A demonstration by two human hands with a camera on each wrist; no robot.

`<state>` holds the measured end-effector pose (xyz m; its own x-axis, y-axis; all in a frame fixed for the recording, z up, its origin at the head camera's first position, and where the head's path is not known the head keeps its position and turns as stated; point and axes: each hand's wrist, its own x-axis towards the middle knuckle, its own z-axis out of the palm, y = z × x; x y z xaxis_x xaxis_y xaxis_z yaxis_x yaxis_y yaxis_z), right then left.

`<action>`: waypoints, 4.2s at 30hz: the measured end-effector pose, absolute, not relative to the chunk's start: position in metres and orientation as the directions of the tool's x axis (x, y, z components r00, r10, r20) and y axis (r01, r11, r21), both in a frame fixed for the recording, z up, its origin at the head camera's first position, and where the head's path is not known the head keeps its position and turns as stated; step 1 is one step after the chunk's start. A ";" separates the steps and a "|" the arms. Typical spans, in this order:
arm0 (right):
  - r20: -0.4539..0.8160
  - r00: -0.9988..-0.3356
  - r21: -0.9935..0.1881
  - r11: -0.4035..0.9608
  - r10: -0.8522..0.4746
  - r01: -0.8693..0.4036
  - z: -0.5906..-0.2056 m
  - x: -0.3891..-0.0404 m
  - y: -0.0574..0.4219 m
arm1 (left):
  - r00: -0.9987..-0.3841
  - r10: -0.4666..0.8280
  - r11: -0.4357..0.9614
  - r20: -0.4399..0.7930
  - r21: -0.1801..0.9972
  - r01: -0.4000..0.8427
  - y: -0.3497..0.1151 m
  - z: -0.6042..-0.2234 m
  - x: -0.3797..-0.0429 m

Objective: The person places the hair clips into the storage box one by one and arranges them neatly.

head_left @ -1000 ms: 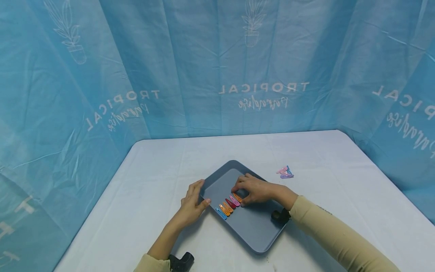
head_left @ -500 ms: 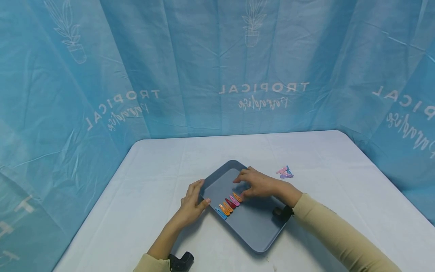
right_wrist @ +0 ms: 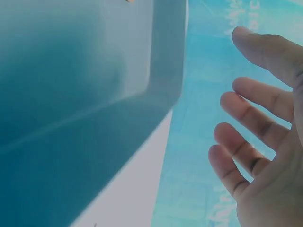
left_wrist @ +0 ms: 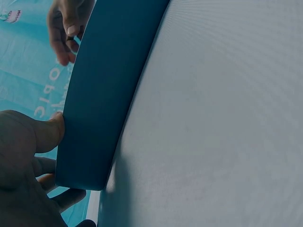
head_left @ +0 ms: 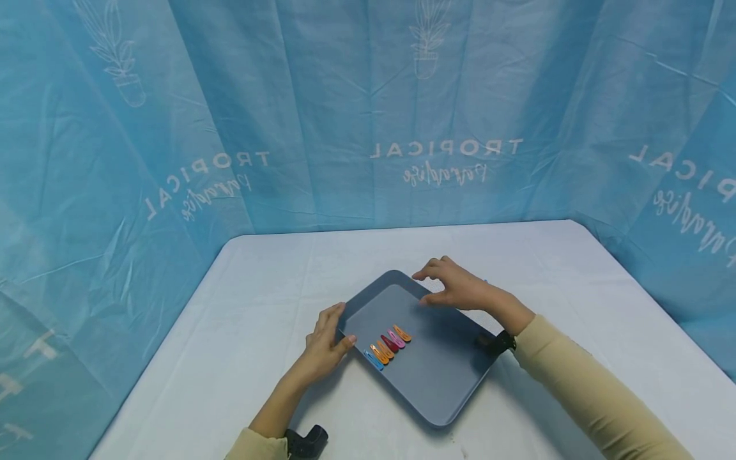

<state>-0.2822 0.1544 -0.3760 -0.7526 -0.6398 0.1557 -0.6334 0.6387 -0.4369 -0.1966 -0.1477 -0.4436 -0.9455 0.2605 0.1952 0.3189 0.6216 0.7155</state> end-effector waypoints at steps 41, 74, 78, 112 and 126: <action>0.091 -0.949 -0.481 0.821 -0.300 -0.306 -0.424 -0.270 0.268 | -0.948 0.253 0.617 0.195 0.722 0.313 -0.148 -0.446 -0.198; 0.054 -0.968 -0.412 0.878 -0.245 -0.245 -0.445 -0.269 0.277 | -0.951 0.253 0.620 0.181 0.724 0.302 -0.148 -0.445 -0.196; 0.066 -0.967 -0.393 0.884 -0.246 -0.252 -0.446 -0.274 0.275 | -0.953 0.248 0.612 0.175 0.734 0.294 -0.147 -0.444 -0.196; 0.051 -0.965 -0.367 0.893 -0.258 -0.258 -0.446 -0.298 0.265 | -0.953 0.253 0.615 0.165 0.733 0.290 -0.148 -0.444 -0.197; 0.084 -0.951 -0.347 0.886 -0.296 -0.307 -0.445 -0.299 0.266 | -0.954 0.247 0.615 0.168 0.734 0.289 -0.147 -0.443 -0.197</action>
<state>-0.2990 0.2664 -0.4446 -0.9514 -0.2962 0.0840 -0.3065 0.8863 -0.3472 -0.1965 -0.1475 -0.4432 -0.9543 0.2475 0.1678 0.2885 0.6151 0.7337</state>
